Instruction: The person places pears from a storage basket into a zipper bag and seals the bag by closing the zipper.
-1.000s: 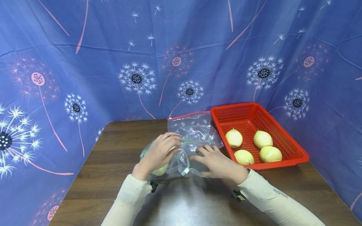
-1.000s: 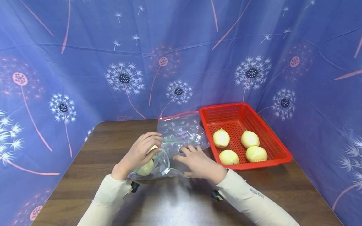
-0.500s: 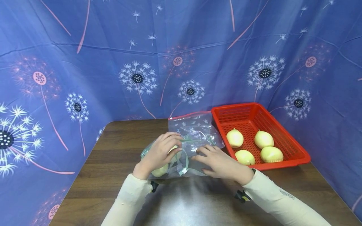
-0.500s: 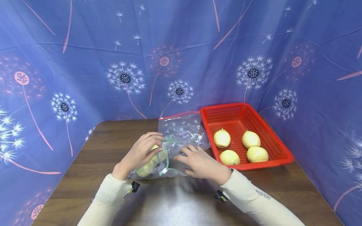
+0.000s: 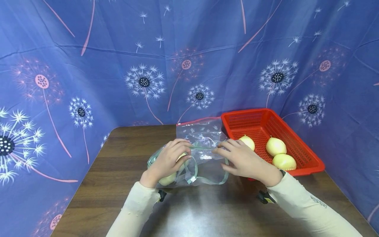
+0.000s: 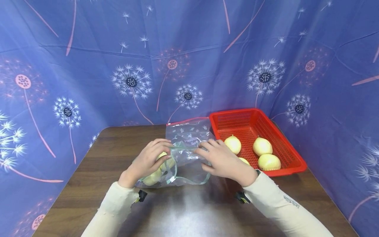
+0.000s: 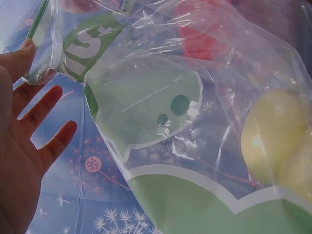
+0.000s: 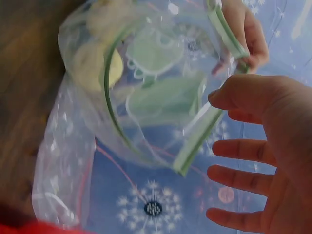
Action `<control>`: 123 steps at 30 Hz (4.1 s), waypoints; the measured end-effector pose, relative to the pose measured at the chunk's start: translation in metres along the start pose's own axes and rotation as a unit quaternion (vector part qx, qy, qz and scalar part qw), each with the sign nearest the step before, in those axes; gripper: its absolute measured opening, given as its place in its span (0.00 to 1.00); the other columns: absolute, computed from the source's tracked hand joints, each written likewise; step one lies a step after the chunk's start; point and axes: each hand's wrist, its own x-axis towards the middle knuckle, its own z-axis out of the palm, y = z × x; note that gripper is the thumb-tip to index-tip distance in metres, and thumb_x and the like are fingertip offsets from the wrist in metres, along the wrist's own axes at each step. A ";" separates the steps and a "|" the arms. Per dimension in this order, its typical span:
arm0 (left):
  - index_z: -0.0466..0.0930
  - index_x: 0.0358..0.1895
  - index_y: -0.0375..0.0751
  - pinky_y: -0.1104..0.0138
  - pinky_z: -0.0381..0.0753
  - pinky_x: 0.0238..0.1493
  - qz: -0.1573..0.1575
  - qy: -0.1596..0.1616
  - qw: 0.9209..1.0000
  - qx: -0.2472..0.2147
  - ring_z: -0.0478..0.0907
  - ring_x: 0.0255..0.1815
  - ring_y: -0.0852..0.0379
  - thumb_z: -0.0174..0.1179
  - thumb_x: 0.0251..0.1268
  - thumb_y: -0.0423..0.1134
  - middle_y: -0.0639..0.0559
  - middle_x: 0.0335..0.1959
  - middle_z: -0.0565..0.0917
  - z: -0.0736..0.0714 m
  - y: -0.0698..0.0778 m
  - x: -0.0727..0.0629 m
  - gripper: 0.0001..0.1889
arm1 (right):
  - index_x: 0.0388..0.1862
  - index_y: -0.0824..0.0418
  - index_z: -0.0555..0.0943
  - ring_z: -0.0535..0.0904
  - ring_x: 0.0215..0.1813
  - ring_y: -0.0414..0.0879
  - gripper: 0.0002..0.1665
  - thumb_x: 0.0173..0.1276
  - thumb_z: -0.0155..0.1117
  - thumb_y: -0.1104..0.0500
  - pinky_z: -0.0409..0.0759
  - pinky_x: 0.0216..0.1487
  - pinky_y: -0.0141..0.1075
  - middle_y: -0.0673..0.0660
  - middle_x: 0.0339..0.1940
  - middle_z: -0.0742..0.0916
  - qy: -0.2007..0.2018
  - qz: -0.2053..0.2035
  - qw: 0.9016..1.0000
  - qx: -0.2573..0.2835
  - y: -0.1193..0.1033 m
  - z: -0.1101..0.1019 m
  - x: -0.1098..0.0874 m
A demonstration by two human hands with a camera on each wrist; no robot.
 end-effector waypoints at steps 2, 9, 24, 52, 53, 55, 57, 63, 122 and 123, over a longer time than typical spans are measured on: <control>0.76 0.38 0.41 0.55 0.77 0.50 0.001 0.000 1.000 -0.002 0.77 0.58 0.46 0.49 0.79 0.46 0.45 0.49 0.84 0.000 0.000 0.000 0.13 | 0.53 0.56 0.81 0.78 0.45 0.51 0.28 0.51 0.74 0.57 0.77 0.39 0.46 0.55 0.46 0.82 0.009 0.012 1.000 -0.006 0.007 -0.004 -0.001; 0.76 0.39 0.41 0.56 0.77 0.50 0.002 -0.005 1.000 -0.001 0.77 0.59 0.47 0.56 0.75 0.42 0.45 0.50 0.83 0.000 -0.002 0.001 0.08 | 0.54 0.59 0.80 0.78 0.46 0.56 0.28 0.51 0.73 0.60 0.76 0.39 0.51 0.59 0.47 0.82 0.038 0.039 0.998 -0.042 0.030 -0.016 -0.003; 0.76 0.39 0.41 0.55 0.77 0.52 -0.011 -0.017 1.000 -0.003 0.76 0.59 0.47 0.48 0.79 0.47 0.45 0.50 0.83 0.001 -0.002 -0.002 0.15 | 0.59 0.59 0.78 0.75 0.52 0.65 0.29 0.57 0.72 0.59 0.74 0.42 0.61 0.64 0.53 0.80 -0.044 0.182 0.981 -0.056 0.079 -0.010 -0.021; 0.76 0.39 0.41 0.54 0.75 0.59 -0.014 -0.018 1.000 -0.008 0.77 0.57 0.44 0.48 0.79 0.47 0.46 0.50 0.83 0.004 0.001 -0.005 0.14 | 0.69 0.62 0.69 0.65 0.58 0.75 0.37 0.63 0.69 0.53 0.65 0.48 0.74 0.75 0.62 0.71 -0.232 0.348 0.908 0.019 0.142 0.005 -0.060; 0.76 0.39 0.42 0.54 0.75 0.58 -0.016 -0.019 1.000 -0.008 0.77 0.57 0.44 0.48 0.79 0.47 0.46 0.50 0.83 0.004 0.001 -0.006 0.14 | 0.69 0.63 0.68 0.64 0.59 0.76 0.38 0.63 0.69 0.53 0.63 0.49 0.75 0.75 0.62 0.70 -0.240 0.353 0.904 0.022 0.144 0.004 -0.063; 0.76 0.39 0.42 0.54 0.75 0.58 -0.017 -0.020 1.000 -0.008 0.77 0.57 0.44 0.48 0.79 0.47 0.46 0.50 0.83 0.004 0.000 -0.006 0.14 | 0.71 0.63 0.66 0.62 0.61 0.77 0.40 0.63 0.69 0.52 0.62 0.50 0.76 0.76 0.64 0.68 -0.255 0.361 0.897 0.027 0.146 0.003 -0.067; 0.76 0.39 0.41 0.54 0.75 0.59 -0.018 -0.022 1.000 -0.009 0.77 0.57 0.43 0.49 0.79 0.46 0.46 0.50 0.83 0.003 0.001 -0.006 0.13 | 0.71 0.63 0.65 0.61 0.61 0.78 0.42 0.62 0.70 0.51 0.63 0.49 0.76 0.77 0.64 0.67 -0.266 0.366 0.891 0.032 0.148 0.002 -0.070; 0.76 0.39 0.41 0.55 0.74 0.62 -0.015 -0.022 1.000 -0.010 0.77 0.57 0.43 0.51 0.78 0.45 0.45 0.50 0.83 0.004 0.001 -0.006 0.12 | 0.71 0.61 0.64 0.62 0.61 0.79 0.45 0.60 0.72 0.46 0.65 0.46 0.76 0.79 0.65 0.66 -0.293 0.367 0.882 0.048 0.141 -0.002 -0.079; 0.76 0.40 0.41 0.54 0.76 0.56 -0.019 -0.019 1.000 -0.002 0.76 0.59 0.48 0.55 0.76 0.43 0.45 0.51 0.83 0.001 0.000 -0.004 0.09 | 0.56 0.51 0.79 0.71 0.40 0.59 0.40 0.37 0.80 0.52 0.67 0.30 0.47 0.65 0.46 0.76 -0.103 0.216 0.970 -0.028 0.076 -0.008 -0.065; 0.76 0.39 0.41 0.54 0.76 0.56 -0.021 -0.019 1.000 -0.002 0.76 0.59 0.48 0.54 0.76 0.43 0.45 0.51 0.83 0.000 0.000 -0.004 0.09 | 0.56 0.50 0.79 0.71 0.40 0.59 0.40 0.37 0.79 0.52 0.67 0.30 0.47 0.65 0.46 0.76 -0.096 0.211 0.972 -0.030 0.073 -0.009 -0.062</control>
